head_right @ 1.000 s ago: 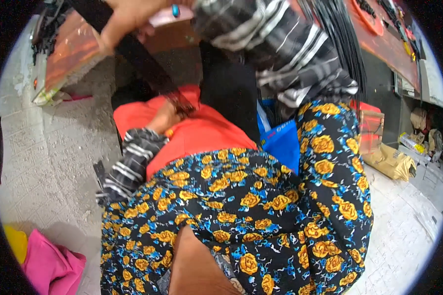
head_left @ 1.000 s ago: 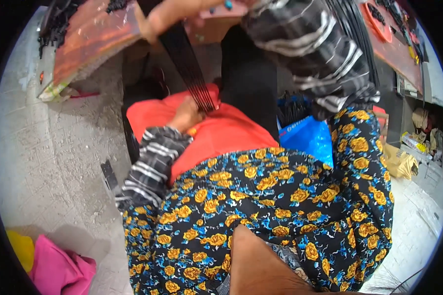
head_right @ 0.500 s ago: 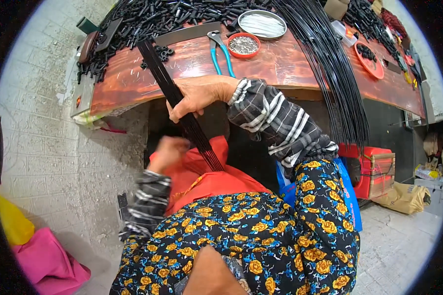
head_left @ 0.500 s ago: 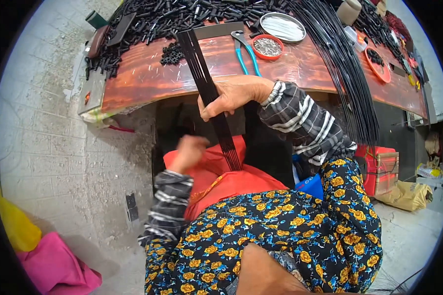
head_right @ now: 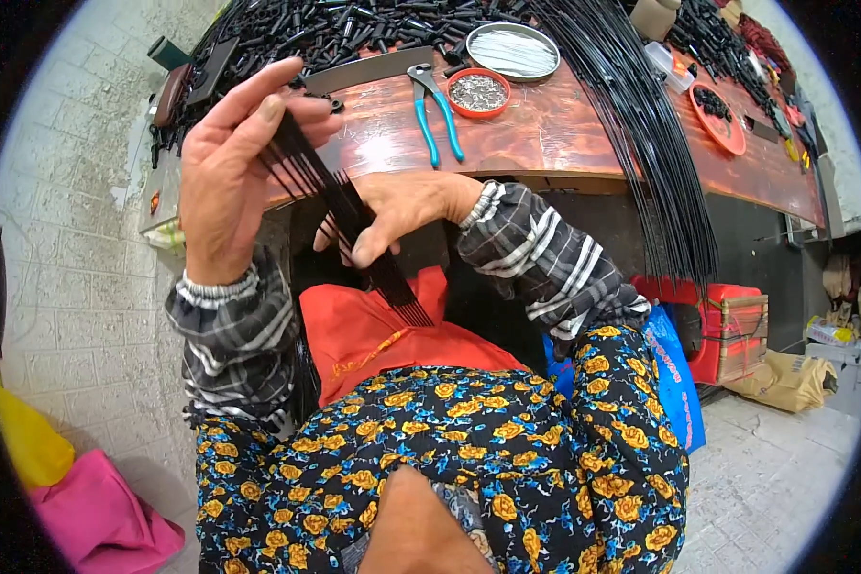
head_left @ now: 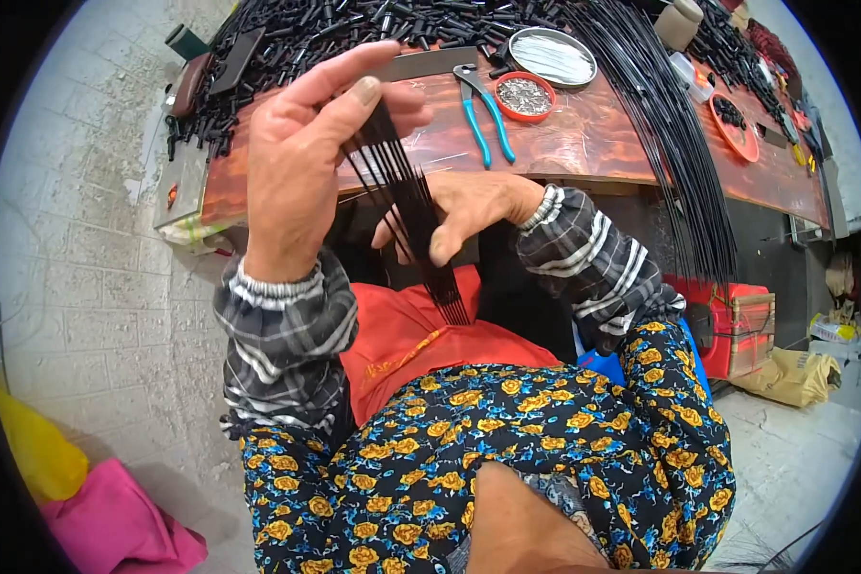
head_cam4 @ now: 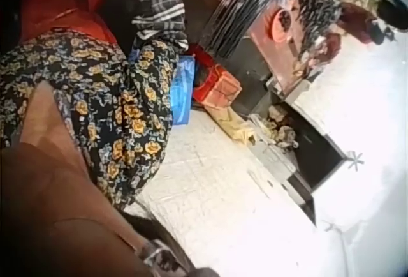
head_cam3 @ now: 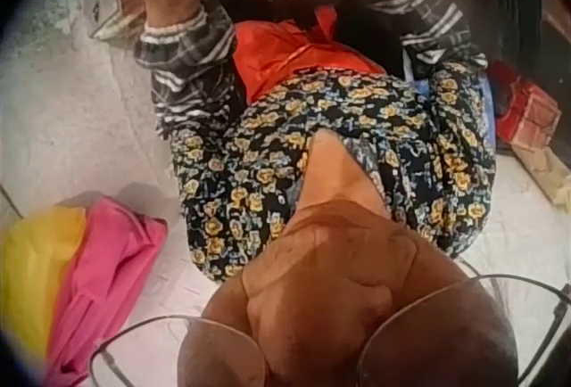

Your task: Assembling small plastic components onto bundles of black electrical wires at a factory workbench.

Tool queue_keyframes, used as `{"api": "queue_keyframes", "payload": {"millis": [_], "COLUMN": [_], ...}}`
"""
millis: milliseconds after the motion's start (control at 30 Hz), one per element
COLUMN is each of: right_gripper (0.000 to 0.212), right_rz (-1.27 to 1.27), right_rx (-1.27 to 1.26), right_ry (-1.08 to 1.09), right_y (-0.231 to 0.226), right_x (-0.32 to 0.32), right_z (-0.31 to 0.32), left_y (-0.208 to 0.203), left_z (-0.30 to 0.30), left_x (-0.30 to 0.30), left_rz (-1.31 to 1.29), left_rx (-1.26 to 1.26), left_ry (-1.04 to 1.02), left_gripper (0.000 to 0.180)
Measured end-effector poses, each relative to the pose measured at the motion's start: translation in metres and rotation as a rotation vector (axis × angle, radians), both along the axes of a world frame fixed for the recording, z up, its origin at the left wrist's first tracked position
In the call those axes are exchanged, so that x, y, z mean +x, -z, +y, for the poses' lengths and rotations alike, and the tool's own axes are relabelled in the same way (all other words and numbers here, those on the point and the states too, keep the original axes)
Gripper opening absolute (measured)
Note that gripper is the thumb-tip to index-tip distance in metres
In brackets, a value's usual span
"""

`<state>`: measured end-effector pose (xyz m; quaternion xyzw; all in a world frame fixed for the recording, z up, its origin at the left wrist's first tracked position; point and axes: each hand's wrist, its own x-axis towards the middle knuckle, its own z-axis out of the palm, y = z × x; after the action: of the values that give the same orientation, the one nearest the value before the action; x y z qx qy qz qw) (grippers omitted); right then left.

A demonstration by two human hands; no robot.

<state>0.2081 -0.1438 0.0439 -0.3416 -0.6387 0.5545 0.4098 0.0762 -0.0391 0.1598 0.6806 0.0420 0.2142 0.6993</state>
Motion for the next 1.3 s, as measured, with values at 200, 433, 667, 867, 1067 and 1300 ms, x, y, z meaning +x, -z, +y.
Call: {"api": "queue_keyframes", "payload": {"millis": [200,433,667,867,1067,1300], "right_gripper": [0.039,0.03,0.034,0.032,0.033,0.035], "right_rz": [0.003,0.113,0.102,0.161,0.198,0.273], "right_rx": [-0.111,-0.182,-0.208,-0.226,-0.242,-0.249], "right_ry": [0.349,0.392,0.348,0.385,0.387,0.461], "right_y": [0.012,0.003,0.02,0.016,0.006,0.003], "right_x": [-0.003,-0.023,-0.015,-0.03,-0.039,-0.044], "right_z": [-0.016,-0.029,-0.026,-0.019,-0.017,-0.019], "left_y": [-0.009,0.021,0.116,0.109,0.108,0.106], "left_z": [-0.032,-0.042,-0.018,-0.027,-0.029,-0.027], "left_x": [-0.024,-0.068,-0.057,-0.032,-0.032,-0.04], "left_rz": [-0.013,-0.437,0.272,0.056,0.005,-0.042], "left_rx": [0.215,-0.364,-0.453,-0.585,-0.565,-0.712], "left_ry": [-0.043,0.319,-0.297,-0.293,-0.355,-0.297], "left_gripper": [0.038,0.049,0.025,0.029,0.028,0.036]}}
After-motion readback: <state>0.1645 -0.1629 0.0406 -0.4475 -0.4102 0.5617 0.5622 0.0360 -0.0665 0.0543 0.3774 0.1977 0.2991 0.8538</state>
